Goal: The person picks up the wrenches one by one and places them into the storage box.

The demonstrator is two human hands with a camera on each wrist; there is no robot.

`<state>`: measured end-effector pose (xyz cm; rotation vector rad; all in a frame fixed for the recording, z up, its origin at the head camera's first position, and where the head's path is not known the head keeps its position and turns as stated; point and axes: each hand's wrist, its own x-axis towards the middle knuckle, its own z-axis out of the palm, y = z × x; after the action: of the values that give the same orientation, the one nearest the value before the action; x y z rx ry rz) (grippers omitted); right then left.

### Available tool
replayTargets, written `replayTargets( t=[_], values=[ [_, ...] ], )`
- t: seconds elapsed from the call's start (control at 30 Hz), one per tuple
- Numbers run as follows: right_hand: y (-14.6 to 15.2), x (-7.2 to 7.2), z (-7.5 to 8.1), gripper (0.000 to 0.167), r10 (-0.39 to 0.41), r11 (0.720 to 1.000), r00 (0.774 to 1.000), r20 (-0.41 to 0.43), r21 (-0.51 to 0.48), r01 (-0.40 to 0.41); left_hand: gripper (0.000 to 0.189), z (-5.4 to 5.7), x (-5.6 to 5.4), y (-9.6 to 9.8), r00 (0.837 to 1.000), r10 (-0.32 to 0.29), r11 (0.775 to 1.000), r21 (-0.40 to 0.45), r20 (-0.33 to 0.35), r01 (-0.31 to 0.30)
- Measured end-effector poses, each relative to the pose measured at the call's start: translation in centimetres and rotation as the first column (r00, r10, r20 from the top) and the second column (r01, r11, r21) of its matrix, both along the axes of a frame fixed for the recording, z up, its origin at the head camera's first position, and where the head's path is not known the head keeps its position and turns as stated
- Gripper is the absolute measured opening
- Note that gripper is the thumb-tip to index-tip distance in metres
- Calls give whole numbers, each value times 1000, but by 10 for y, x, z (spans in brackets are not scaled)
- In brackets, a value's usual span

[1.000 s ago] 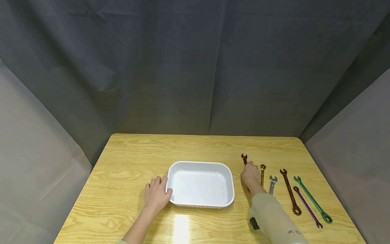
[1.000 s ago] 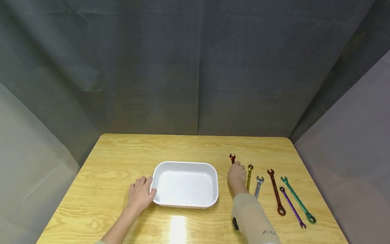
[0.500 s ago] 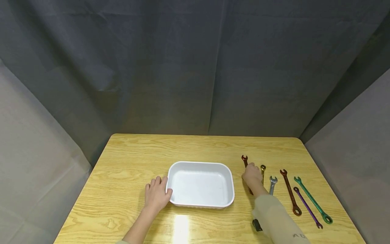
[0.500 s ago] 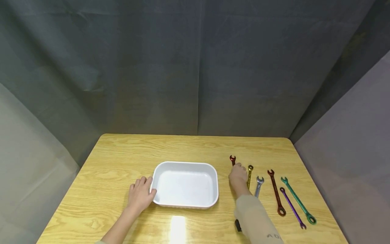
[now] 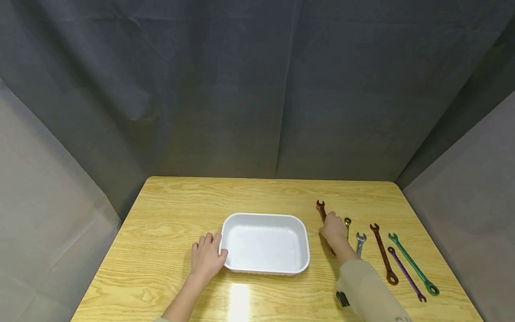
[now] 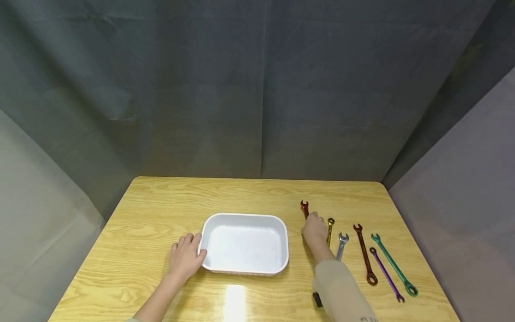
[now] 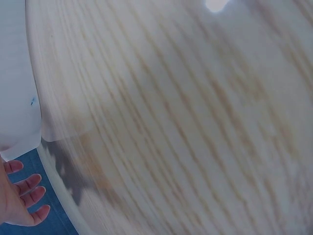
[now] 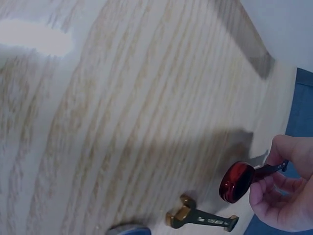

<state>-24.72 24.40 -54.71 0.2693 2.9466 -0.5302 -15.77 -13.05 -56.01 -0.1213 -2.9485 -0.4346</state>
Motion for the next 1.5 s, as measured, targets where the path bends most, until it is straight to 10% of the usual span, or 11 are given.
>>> replayTargets(
  t=[1.5],
  values=[
    [-51,25,76,36,238,970,945,-223,3,-244,40,0,1,1,1000,4,1000,5,20,-4]
  ],
)
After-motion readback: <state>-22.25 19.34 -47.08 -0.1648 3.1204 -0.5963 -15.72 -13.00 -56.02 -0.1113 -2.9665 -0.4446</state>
